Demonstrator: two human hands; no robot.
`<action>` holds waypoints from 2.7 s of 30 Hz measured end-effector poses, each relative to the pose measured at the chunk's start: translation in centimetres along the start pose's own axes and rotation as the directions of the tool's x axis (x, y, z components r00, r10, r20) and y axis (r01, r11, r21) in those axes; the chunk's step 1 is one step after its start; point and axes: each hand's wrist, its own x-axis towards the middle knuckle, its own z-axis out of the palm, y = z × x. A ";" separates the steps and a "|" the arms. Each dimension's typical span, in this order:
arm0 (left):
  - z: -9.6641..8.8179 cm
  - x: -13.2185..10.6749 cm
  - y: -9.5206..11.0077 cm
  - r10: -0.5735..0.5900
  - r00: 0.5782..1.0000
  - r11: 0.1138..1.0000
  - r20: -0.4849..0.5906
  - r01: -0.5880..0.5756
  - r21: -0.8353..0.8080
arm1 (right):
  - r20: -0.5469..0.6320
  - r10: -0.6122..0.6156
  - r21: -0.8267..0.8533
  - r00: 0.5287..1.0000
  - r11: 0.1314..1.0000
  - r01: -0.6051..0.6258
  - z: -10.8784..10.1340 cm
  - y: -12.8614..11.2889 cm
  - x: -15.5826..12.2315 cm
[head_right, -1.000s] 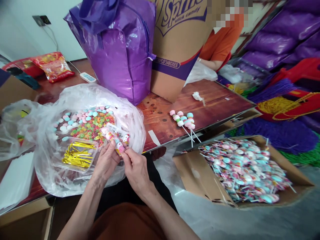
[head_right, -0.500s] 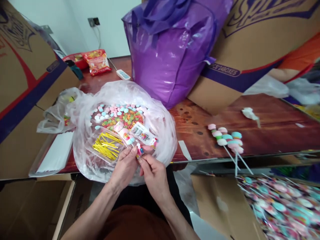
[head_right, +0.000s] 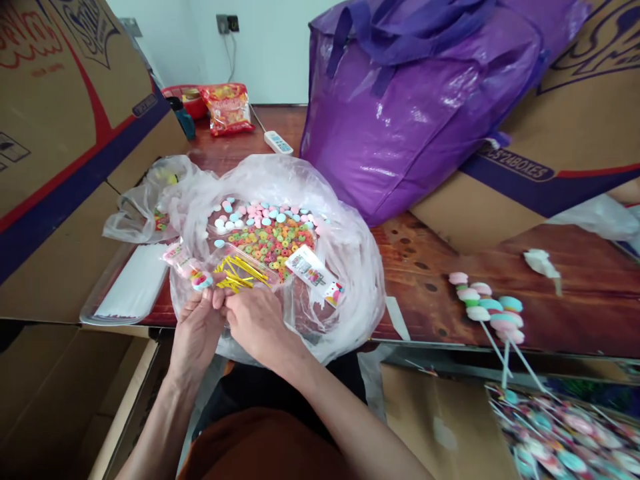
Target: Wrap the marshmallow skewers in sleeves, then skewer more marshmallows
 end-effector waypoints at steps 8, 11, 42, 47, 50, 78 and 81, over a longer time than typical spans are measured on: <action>-2.0 0.8 1.5 0.116 0.985 0.991 -0.128 -0.106 0.082 | -0.022 0.099 -0.483 0.995 0.870 -0.097 2.7 0.4 3.4; -2.0 1.0 1.5 0.056 0.993 0.998 -0.100 -0.054 0.023 | -0.052 0.040 -0.437 0.998 0.898 -0.059 2.9 1.0 3.4; 4.6 -0.3 -4.1 -0.032 0.993 0.964 0.111 0.001 0.265 | -0.532 0.226 0.547 0.816 0.828 0.127 1.0 5.5 -3.3; 5.6 -0.3 -4.6 -0.134 0.988 0.974 0.082 0.116 0.193 | -0.456 0.290 0.679 0.841 0.725 0.118 1.7 5.9 -4.2; 6.0 -0.3 -3.7 -0.393 0.903 0.919 0.171 0.386 0.075 | -0.409 0.268 0.774 0.872 0.609 0.176 1.5 6.1 -4.9; 8.3 -1.0 -5.4 -0.638 0.754 0.769 0.159 0.636 0.066 | -0.696 0.022 0.190 0.718 0.969 0.155 -1.0 8.5 -9.5; 8.8 -1.3 -5.2 -0.665 0.735 0.746 0.135 0.662 0.070 | -0.673 -0.072 -0.011 0.736 0.996 0.087 -1.3 9.1 -10.0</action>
